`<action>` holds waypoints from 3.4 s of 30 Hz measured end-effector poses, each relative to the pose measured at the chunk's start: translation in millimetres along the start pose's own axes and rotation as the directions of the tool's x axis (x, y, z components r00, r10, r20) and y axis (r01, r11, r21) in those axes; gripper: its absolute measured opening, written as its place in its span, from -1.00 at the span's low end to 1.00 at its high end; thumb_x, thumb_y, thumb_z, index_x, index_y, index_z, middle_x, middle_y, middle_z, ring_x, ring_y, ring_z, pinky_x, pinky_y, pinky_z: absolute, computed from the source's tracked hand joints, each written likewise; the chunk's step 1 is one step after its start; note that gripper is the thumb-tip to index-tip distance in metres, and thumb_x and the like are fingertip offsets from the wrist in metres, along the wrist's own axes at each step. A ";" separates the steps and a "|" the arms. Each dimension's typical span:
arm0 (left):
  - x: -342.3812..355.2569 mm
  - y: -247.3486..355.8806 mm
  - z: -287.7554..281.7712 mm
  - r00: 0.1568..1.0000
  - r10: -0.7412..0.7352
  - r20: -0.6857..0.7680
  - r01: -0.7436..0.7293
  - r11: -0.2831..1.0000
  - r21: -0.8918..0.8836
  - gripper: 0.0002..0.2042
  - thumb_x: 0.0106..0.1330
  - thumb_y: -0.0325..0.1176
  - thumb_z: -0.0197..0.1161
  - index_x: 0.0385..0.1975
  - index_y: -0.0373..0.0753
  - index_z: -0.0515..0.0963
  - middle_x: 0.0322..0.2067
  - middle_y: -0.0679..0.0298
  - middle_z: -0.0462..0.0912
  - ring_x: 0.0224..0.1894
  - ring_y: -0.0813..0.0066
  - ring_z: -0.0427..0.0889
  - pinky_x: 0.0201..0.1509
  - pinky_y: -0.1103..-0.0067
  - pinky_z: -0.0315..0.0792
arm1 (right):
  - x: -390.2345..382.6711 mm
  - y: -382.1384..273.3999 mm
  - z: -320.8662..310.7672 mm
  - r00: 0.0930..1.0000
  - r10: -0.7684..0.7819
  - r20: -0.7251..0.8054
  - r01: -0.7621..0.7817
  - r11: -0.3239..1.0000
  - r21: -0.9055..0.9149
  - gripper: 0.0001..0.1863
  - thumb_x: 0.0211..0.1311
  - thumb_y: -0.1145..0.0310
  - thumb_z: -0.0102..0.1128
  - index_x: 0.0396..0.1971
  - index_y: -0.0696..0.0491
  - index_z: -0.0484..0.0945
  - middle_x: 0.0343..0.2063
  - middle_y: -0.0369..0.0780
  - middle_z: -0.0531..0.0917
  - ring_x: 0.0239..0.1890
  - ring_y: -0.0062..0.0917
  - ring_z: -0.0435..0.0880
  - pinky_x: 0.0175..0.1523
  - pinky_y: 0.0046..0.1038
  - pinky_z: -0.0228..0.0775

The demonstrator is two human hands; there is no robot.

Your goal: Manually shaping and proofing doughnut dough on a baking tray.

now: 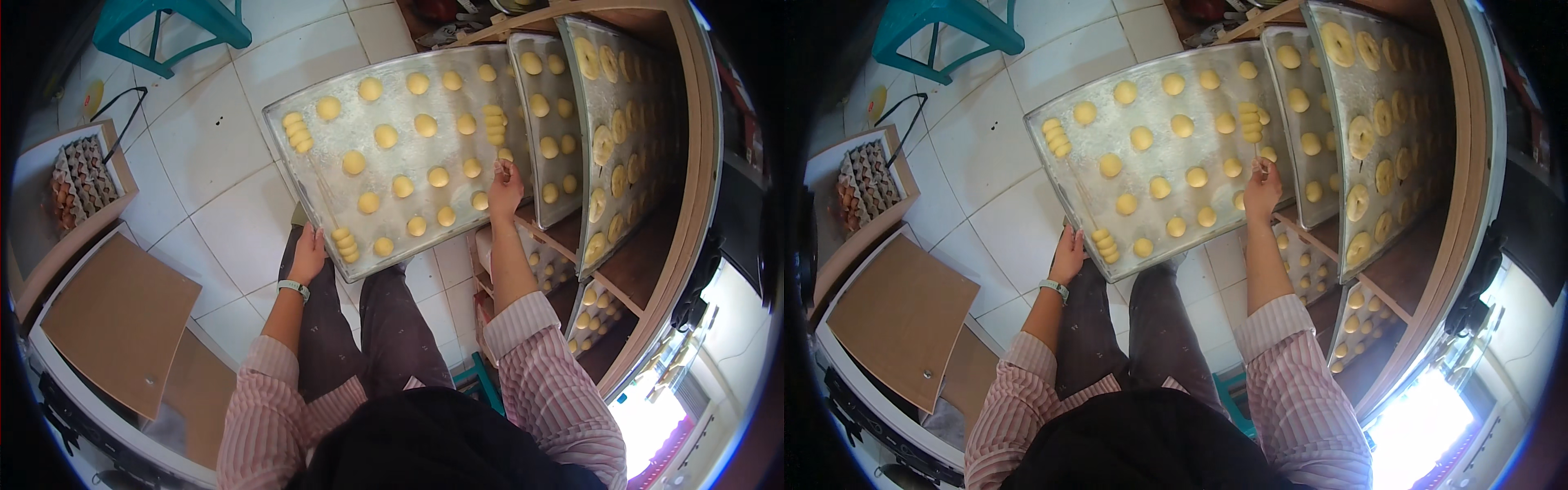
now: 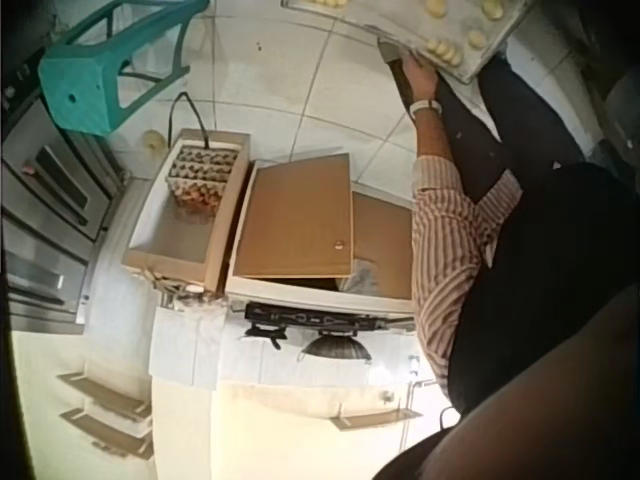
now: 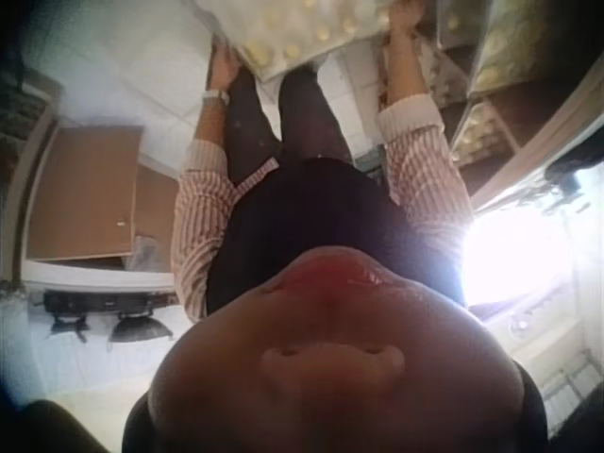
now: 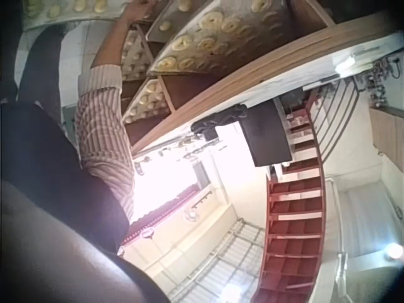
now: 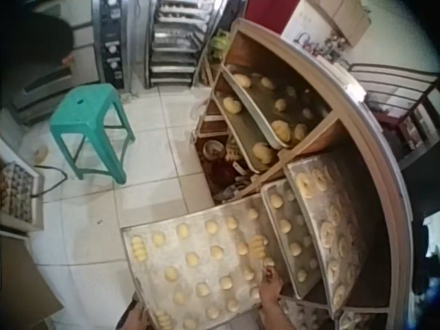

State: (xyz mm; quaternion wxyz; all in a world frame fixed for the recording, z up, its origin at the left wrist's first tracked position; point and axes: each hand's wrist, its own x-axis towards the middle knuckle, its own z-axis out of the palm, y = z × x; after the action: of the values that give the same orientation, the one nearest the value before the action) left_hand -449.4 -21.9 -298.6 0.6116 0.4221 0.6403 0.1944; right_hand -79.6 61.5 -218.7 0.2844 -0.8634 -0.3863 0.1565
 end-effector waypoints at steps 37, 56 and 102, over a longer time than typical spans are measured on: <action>54.5 64.1 79.2 0.972 -0.041 0.233 0.079 0.985 -0.156 -0.70 0.37 -0.24 -0.12 0.00 -0.25 0.18 -0.41 0.32 0.41 -0.40 0.65 0.45 -0.38 0.61 0.47 | -197.3 34.6 -74.8 0.956 0.294 -0.018 -0.292 0.953 0.080 -0.90 0.10 0.48 0.09 -0.35 0.10 0.49 -0.46 -0.26 0.49 -0.47 -0.56 0.42 -0.41 -0.57 0.21; 96.2 169.4 265.0 0.903 0.031 0.429 0.027 0.991 -0.130 -0.68 0.19 -0.53 -0.09 -0.04 -0.29 0.14 -0.06 0.12 0.34 -0.07 0.35 0.41 -0.01 0.42 0.41 | -289.4 107.8 -189.1 0.907 0.415 -0.074 -0.404 0.905 0.134 -0.89 0.05 0.57 0.08 -0.38 0.11 0.48 -0.41 -0.16 0.51 -0.33 -0.32 0.48 -0.27 -0.41 0.31; -174.4 -66.2 205.0 0.936 -0.287 0.203 0.304 0.951 -0.056 -0.74 0.37 -0.29 -0.26 -0.07 -0.30 0.19 -0.29 0.16 0.46 -0.35 0.48 0.56 -0.43 0.54 0.61 | -201.8 246.7 -210.8 0.940 0.252 -0.230 -0.181 0.939 0.291 -0.85 0.08 0.42 0.15 -0.34 0.12 0.53 -0.48 -0.22 0.59 -0.46 -0.55 0.52 -0.29 -0.51 0.35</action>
State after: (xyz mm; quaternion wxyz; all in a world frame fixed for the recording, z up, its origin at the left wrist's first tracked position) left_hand -293.5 -250.1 -277.4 0.7106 0.3109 0.6253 0.0862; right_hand 34.5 -302.3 -193.1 0.4273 -0.8680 -0.2223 0.1210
